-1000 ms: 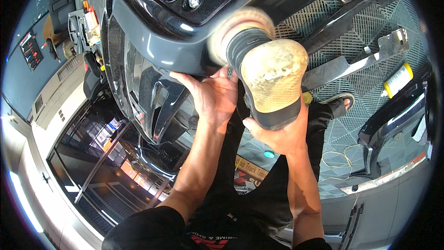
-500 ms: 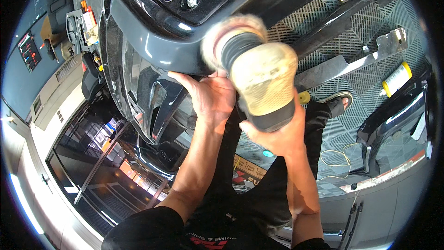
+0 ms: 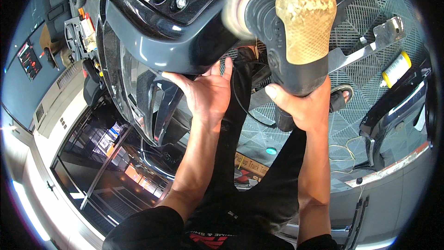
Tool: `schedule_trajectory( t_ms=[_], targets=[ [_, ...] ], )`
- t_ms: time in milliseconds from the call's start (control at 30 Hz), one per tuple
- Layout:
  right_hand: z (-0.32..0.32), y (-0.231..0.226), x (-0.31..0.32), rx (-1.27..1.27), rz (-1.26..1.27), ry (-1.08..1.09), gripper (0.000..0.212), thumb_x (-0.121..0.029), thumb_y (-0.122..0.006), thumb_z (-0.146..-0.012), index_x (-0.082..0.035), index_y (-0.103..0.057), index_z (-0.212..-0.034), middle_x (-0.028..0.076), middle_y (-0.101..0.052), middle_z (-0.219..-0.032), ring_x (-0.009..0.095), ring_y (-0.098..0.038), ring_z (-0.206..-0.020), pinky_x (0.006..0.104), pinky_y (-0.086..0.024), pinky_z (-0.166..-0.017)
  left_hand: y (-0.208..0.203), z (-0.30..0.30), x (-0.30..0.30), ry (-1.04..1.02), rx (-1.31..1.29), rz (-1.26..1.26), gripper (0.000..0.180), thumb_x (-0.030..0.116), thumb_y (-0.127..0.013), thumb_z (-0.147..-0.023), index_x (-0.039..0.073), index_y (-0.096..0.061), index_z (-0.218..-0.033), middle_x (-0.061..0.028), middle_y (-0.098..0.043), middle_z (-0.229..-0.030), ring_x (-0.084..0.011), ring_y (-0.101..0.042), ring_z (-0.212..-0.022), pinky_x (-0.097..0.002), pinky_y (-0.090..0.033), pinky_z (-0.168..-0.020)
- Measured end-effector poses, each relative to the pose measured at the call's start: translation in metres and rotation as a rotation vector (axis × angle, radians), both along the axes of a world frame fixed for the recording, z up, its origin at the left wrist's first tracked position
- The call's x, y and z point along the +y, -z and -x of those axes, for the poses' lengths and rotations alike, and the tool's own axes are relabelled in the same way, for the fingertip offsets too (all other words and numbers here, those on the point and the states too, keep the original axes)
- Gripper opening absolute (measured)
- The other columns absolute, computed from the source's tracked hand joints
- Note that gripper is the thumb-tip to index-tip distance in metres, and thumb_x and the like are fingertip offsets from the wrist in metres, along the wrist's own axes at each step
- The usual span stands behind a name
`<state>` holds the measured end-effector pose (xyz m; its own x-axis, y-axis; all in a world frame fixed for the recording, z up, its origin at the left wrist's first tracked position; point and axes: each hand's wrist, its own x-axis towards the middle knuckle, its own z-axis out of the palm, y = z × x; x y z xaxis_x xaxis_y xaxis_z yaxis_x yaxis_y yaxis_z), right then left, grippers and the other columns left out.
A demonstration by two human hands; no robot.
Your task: The person uses a rotary polisher with a foam pad to polish a black car bumper. They apply polishing compound from a yellow bottle onto the pad and move the polisher across the bumper surface in overlapping passes.
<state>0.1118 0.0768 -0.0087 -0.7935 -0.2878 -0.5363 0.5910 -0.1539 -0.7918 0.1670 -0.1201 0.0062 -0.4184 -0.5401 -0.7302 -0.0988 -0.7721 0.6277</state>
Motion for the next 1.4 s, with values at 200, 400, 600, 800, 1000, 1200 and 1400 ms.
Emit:
schedule_trajectory(
  t_ms=[200,400,600,800,1000,1200,1400],
  targets=[
    [0.013,0.01,0.011,-0.021,-0.01,0.029,0.045,-0.01,-0.088,-0.075,0.001,-0.068,-0.113,0.005,-0.071,-0.104,0.013,-0.065,-0.092,0.0306,-0.053,-0.086,-0.002,0.0,0.0,0.027,0.015,-0.003,0.082,0.083,-0.05,-0.085,0.022,-0.058,-0.139,-0.0003,-0.064,-0.136,-0.0189,-0.058,-0.125,-0.0563,-0.045,-0.105],
    [0.006,0.01,0.008,-0.01,-0.041,0.043,0.058,-0.012,-0.093,-0.069,0.0,-0.062,-0.117,0.007,-0.074,-0.1,0.015,-0.069,-0.089,0.0317,-0.057,-0.081,-0.005,0.004,0.005,0.059,-0.017,0.052,0.081,0.083,-0.05,-0.084,0.026,-0.055,-0.141,0.0026,-0.059,-0.142,-0.0176,-0.052,-0.132,-0.0564,-0.043,-0.105],
    [-0.025,-0.011,-0.009,-0.155,0.061,0.003,0.085,-0.018,-0.095,-0.062,0.001,-0.055,-0.134,0.01,-0.071,-0.116,0.018,-0.068,-0.107,0.0355,-0.053,-0.097,-0.003,0.007,0.004,0.005,-0.105,0.086,0.099,0.09,-0.05,-0.08,0.021,-0.046,-0.151,0.0008,-0.049,-0.155,-0.022,-0.042,-0.143,-0.0552,-0.033,-0.115],
    [-0.022,-0.007,-0.009,-0.139,0.08,0.019,0.083,-0.015,-0.094,-0.064,0.001,-0.055,-0.135,0.009,-0.07,-0.12,0.017,-0.067,-0.108,0.0345,-0.052,-0.097,-0.006,0.012,0.012,-0.006,-0.138,0.118,0.095,0.087,-0.052,-0.081,0.023,-0.045,-0.151,0.0012,-0.049,-0.154,-0.0199,-0.041,-0.144,-0.057,-0.029,-0.117],
    [-0.001,0.008,-0.009,-0.09,0.078,0.109,0.076,-0.017,-0.093,-0.066,-0.001,-0.058,-0.131,0.01,-0.072,-0.115,0.017,-0.069,-0.104,0.0342,-0.054,-0.094,-0.003,0.007,0.006,-0.005,-0.116,0.106,0.089,0.085,-0.056,-0.08,0.026,-0.049,-0.146,0.0017,-0.053,-0.147,-0.0171,-0.046,-0.138,-0.055,-0.039,-0.111],
    [0.018,0.013,-0.01,-0.065,0.065,0.131,0.07,-0.012,-0.092,-0.068,0.002,-0.06,-0.128,0.007,-0.071,-0.117,0.015,-0.066,-0.105,0.0324,-0.052,-0.095,-0.003,0.004,0.003,-0.009,-0.103,0.08,0.09,0.086,-0.055,-0.08,0.026,-0.049,-0.147,0.0014,-0.052,-0.148,-0.0171,-0.048,-0.136,-0.0552,-0.041,-0.108],
    [0.031,0.024,-0.004,-0.046,0.117,0.216,0.057,-0.01,-0.09,-0.073,0.001,-0.064,-0.122,0.008,-0.072,-0.113,0.015,-0.067,-0.101,0.0319,-0.053,-0.092,-0.002,0.004,0.001,-0.001,-0.086,0.071,0.089,0.086,-0.055,-0.079,0.027,-0.051,-0.146,0.0019,-0.054,-0.147,-0.0172,-0.05,-0.134,-0.0549,-0.043,-0.107]
  ],
)
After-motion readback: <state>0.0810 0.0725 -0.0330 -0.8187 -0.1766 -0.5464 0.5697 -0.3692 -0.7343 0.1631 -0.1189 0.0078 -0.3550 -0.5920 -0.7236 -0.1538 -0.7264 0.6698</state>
